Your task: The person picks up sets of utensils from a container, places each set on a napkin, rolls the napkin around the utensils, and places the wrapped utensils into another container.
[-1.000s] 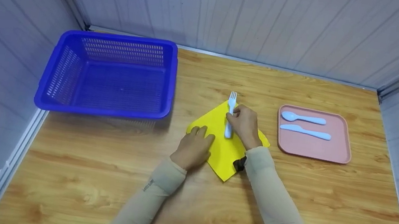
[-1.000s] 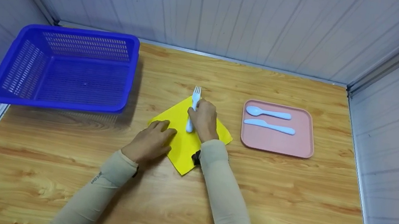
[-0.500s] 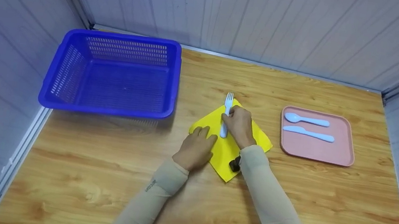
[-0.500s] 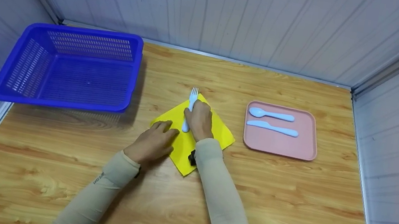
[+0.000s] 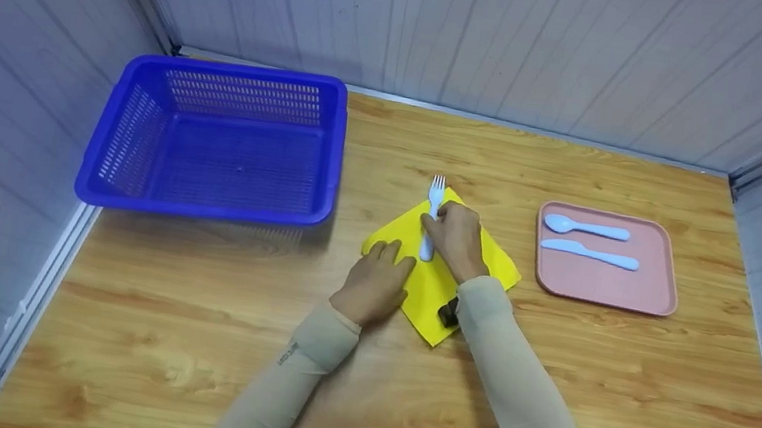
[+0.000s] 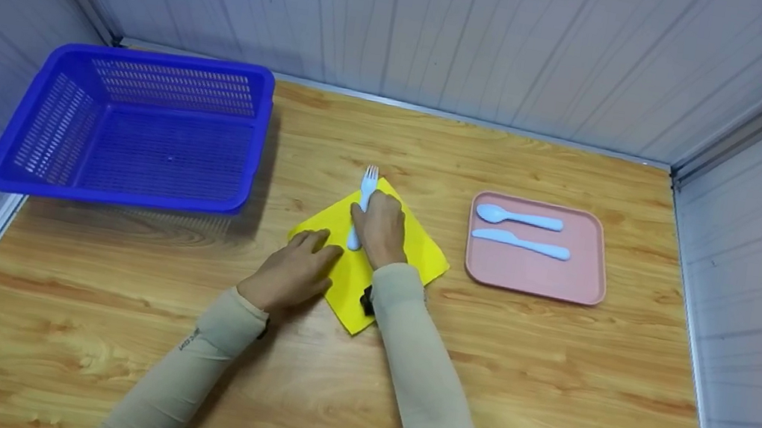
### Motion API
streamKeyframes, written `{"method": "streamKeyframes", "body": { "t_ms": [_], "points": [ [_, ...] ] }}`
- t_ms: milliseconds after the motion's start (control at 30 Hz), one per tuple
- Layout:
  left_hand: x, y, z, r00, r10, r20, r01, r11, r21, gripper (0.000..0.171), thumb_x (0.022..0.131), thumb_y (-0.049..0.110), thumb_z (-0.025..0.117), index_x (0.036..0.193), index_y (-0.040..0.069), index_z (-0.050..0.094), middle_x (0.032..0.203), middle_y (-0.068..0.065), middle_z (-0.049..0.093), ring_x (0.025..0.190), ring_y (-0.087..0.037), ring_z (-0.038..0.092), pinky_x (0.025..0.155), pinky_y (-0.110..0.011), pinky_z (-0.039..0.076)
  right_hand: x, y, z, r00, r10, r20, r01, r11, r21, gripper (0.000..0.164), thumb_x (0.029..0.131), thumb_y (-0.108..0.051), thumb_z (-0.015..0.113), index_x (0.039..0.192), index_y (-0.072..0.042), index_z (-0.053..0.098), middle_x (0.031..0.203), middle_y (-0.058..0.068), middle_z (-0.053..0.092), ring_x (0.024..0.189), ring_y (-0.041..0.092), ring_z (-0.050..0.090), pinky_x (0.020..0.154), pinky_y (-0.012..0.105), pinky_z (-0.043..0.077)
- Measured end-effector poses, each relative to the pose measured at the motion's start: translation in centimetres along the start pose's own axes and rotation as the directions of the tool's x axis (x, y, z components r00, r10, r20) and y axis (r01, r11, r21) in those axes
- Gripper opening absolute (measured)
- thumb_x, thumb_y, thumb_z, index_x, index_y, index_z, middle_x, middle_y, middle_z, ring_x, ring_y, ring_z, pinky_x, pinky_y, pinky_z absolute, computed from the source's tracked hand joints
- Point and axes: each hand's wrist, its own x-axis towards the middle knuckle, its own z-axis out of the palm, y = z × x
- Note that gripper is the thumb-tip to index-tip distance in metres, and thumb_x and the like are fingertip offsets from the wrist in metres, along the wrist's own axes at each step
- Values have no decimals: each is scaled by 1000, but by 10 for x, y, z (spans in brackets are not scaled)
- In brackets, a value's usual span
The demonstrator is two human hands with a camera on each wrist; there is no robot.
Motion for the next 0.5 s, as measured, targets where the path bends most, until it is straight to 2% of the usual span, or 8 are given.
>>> {"method": "streamKeyframes", "body": {
  "t_ms": [333,500],
  "points": [
    [-1,0,1,1000,12,-14,-12,1000,-10,47,94,24,69,136,7,56,147,-26,43,132,-45,42,101,-53,46,-2,3,-2,1000,-18,-7,18,1000,8,32,94,-26,68,107,3,72,89,9,69,70,15,63,62,28,54],
    [-4,2,-3,999,27,-41,-26,999,24,48,94,24,68,137,5,56,146,-29,42,133,-46,42,102,-52,45,-4,5,-3,999,-41,-24,42,999,22,33,95,-28,68,107,2,72,89,9,69,72,16,63,65,30,54]
  ]
}}
